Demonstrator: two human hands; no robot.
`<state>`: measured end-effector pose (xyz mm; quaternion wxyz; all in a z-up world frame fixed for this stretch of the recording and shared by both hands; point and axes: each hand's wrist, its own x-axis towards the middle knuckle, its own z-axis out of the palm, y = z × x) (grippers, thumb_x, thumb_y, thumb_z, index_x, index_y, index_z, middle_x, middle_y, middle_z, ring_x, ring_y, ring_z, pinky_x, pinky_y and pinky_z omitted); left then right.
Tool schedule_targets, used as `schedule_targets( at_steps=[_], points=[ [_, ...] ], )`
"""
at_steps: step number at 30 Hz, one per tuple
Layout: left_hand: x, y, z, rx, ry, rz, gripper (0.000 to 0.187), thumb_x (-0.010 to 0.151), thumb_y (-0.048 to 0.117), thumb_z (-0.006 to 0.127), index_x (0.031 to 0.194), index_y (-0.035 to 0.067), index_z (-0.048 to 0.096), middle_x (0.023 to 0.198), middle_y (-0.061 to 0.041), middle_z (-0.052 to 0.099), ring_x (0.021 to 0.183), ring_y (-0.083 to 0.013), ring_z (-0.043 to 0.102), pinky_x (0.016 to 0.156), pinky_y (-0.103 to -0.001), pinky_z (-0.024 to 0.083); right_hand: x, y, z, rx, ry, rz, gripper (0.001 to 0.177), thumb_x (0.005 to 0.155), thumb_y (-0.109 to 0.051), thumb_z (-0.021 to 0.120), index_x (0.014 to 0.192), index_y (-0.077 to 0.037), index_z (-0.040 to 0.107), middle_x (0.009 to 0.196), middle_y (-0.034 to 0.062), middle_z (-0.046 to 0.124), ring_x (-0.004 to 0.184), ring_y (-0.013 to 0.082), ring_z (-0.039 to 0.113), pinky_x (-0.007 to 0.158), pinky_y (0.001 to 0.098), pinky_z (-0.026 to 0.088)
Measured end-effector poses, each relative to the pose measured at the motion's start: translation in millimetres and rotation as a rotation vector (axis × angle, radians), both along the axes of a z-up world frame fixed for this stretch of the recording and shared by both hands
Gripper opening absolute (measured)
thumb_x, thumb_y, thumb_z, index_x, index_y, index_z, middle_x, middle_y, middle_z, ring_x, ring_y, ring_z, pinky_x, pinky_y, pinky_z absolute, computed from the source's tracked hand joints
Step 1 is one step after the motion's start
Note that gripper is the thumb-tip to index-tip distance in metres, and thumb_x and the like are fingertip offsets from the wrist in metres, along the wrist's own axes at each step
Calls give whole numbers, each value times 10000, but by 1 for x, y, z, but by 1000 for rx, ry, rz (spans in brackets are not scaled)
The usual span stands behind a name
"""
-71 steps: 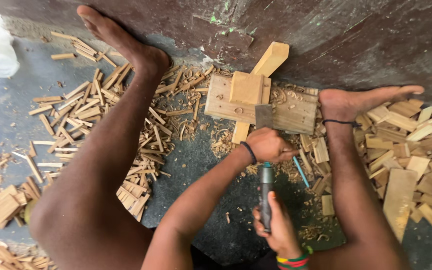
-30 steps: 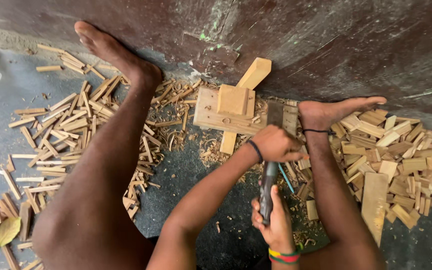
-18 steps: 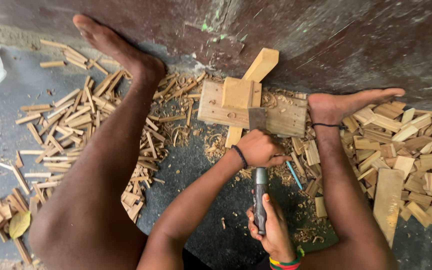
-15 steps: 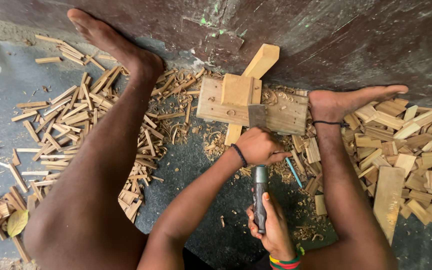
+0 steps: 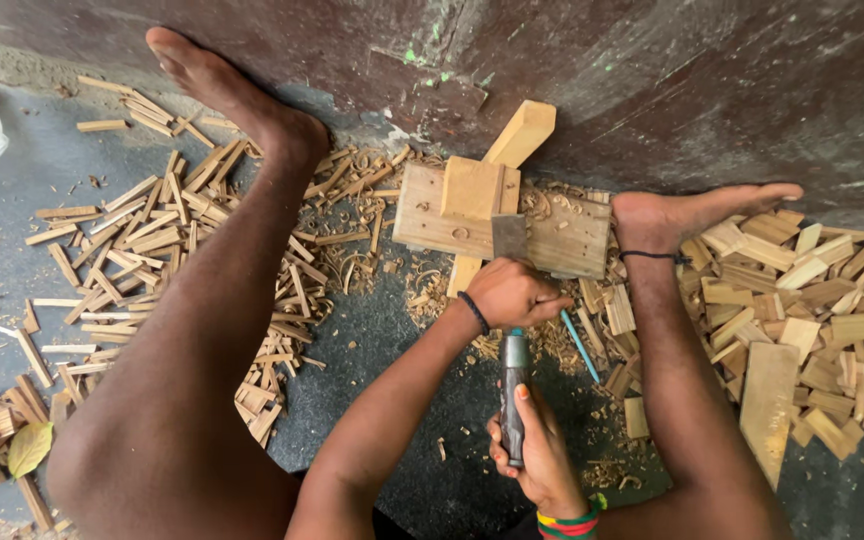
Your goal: The person sits on the floor and uses a chisel and mallet to carve a small wooden block placed on a larger wooden base. They repeatedly strike the chisel to shape the wood, occasionally adjusting the block's position with their left hand.
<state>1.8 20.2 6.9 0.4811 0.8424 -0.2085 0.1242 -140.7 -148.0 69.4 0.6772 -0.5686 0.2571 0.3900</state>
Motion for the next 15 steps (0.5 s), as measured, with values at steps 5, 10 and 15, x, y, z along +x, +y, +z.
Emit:
schedule_targets(
  at_steps=[5,10,15],
  points=[
    [1,7,-1,-14,36,-7,326,930,443,691,773,177,796,672,-100,708,586,-314,673,567,-449,532,2,6,-1,-8,38,-8,450,972,-504,499,1253,-155,532,645,82,562,402,137,510,318,246,343],
    [3,9,-6,-9,26,-50,302,931,444,689,791,200,798,685,-89,719,598,-320,673,573,-448,535,-5,14,-4,-24,39,-28,446,967,-502,510,1244,-154,523,652,85,570,409,149,520,325,256,353],
    [5,13,-18,3,-8,-73,241,906,434,687,895,245,837,674,-102,717,536,-318,654,515,-446,529,-9,26,-10,-32,58,-53,448,962,-517,508,1231,-159,518,638,79,568,400,157,522,322,259,350]
  ],
)
